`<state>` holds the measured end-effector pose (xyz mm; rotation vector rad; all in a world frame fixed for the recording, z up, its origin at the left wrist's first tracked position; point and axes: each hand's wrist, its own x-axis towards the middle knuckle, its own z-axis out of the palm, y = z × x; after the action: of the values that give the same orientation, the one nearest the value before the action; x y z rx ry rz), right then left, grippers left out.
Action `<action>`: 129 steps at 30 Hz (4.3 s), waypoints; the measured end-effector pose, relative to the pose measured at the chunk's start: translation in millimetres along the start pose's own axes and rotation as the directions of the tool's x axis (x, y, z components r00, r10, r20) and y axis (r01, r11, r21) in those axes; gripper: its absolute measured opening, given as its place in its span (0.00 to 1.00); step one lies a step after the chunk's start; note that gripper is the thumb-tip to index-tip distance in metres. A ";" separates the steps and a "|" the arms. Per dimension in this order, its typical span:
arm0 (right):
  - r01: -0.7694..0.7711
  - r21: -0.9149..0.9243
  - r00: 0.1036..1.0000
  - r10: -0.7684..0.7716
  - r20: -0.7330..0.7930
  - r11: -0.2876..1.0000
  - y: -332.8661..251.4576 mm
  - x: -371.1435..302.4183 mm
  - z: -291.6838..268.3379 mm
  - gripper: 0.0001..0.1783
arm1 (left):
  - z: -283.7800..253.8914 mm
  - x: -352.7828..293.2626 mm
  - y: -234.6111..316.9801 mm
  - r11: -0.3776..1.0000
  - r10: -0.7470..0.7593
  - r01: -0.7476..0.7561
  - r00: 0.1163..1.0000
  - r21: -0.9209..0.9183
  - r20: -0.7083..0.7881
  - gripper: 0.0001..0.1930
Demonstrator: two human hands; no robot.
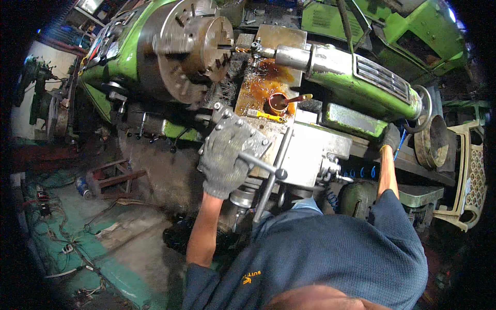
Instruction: The person operates a green metal lathe, using a brush to apply lubricant to the workpiece and adjusting the machine's controls. They manipulate the tool post and levers while the lathe spins, generating metal shavings.
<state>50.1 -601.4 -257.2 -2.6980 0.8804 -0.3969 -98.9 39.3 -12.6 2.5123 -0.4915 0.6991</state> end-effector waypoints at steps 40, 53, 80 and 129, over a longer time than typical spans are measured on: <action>0.669 -0.034 0.729 -0.646 0.227 0.743 -412.0 -397.1 -245.2 0.29 | -56.6 -645.4 -164.4 0.747 -0.653 0.321 0.192 0.582 0.732 0.12; 0.552 0.013 0.822 -0.546 0.164 0.834 -420.1 -396.6 -243.6 0.29 | -73.8 -283.0 -419.8 0.862 -0.491 0.500 0.864 -0.081 0.111 0.14; 0.078 0.072 0.507 -0.102 0.856 0.994 -426.1 -334.2 -238.5 0.23 | -131.3 197.6 -513.5 0.896 0.378 -0.438 0.660 0.077 -0.650 0.14; 0.011 0.122 0.528 -0.109 0.842 0.993 -436.0 -341.8 -241.3 0.26 | -124.2 182.8 -532.8 0.965 0.252 -0.231 0.668 0.126 -0.700 0.19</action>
<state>-66.4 -97.5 55.4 -2.3340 0.4222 0.8248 242.4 504.3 -4.9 1.9666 -0.5166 1.6985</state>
